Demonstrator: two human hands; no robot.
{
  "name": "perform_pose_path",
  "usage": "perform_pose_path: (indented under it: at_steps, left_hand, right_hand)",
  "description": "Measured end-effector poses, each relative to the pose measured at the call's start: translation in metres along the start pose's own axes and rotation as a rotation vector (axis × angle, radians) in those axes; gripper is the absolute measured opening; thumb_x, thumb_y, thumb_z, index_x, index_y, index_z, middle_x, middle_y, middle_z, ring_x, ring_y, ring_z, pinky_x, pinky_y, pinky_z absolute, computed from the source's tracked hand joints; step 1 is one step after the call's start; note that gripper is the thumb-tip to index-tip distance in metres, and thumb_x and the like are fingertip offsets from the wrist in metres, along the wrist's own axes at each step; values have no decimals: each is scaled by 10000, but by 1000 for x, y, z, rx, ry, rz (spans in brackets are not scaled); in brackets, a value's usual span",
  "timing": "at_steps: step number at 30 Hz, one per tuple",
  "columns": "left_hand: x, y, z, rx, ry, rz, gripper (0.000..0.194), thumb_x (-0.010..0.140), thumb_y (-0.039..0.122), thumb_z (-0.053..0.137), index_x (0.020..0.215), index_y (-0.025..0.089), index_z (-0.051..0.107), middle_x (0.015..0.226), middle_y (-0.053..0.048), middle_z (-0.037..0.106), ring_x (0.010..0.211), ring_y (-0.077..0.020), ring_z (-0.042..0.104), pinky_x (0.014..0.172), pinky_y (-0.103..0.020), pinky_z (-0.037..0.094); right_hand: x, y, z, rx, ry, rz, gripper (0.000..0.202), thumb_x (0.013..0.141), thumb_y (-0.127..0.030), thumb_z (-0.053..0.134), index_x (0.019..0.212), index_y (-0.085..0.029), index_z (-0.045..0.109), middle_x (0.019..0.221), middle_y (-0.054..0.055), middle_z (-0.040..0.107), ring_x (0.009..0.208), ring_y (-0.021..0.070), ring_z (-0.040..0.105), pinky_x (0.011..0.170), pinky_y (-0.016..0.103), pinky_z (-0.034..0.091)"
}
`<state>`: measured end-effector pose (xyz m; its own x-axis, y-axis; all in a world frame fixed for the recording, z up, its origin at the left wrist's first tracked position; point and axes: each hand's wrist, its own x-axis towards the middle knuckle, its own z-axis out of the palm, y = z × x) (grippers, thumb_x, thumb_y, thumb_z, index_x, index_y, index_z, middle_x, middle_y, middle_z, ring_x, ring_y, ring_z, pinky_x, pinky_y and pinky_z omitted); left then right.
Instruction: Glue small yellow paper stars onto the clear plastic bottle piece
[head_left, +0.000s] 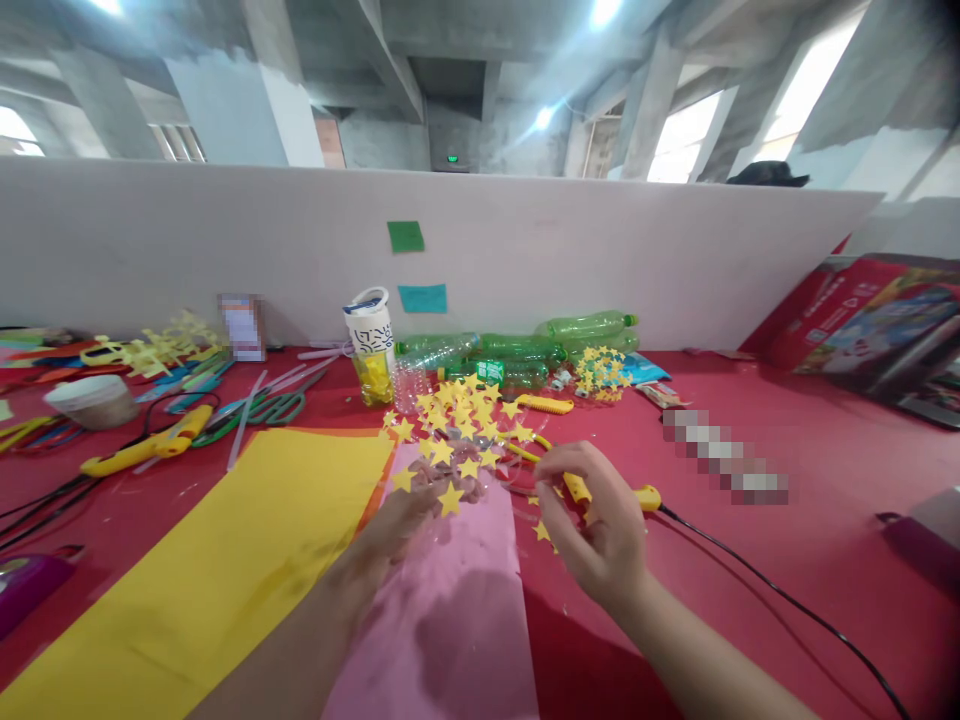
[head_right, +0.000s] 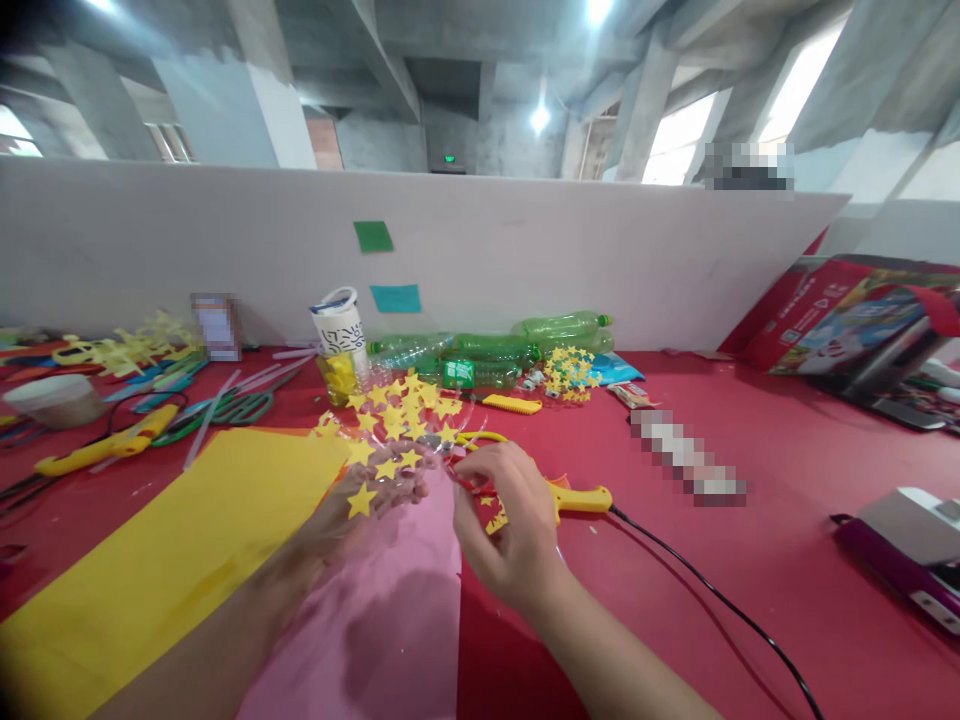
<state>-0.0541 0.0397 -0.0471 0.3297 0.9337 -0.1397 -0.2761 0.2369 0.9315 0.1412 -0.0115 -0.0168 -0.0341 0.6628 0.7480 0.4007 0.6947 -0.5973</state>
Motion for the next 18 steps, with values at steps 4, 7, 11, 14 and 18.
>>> perform_pose_path:
  at_steps: [4,7,11,14,18]
  left_hand:
    - [3,0,-1,30,31,2,364,592,396,688,869,170,615,850,-81,674,807,-225,634,752,-340,480]
    - [6,-2,-4,74,54,15,339,593,359,684,861,170,599,740,-58,658,737,-206,628,695,-318,465]
    - [10,-5,-11,156,78,37,264,609,313,698,811,182,593,723,-51,657,686,-187,597,581,-269,425]
    - [13,-7,-15,215,85,39,222,601,298,722,731,184,582,656,-24,618,646,-164,568,548,-244,402]
    - [15,-5,-16,303,60,16,245,594,309,755,722,169,599,592,19,542,574,-125,520,537,-230,391]
  right_hand:
    - [5,12,3,182,108,292,40,839,-185,540,842,-217,564,838,4,558,796,153,541,720,285,433]
    - [11,24,8,308,111,524,156,819,-306,585,943,-226,534,857,-3,561,718,136,564,637,263,470]
    - [14,32,14,416,21,678,373,793,-401,591,1103,-236,464,1022,46,587,637,150,639,436,246,488]
    - [14,33,19,461,-31,759,349,779,-392,594,1063,-209,505,939,49,634,598,165,664,410,248,500]
    - [13,37,22,457,-45,802,193,745,-344,607,843,-180,580,722,26,657,561,164,656,441,251,522]
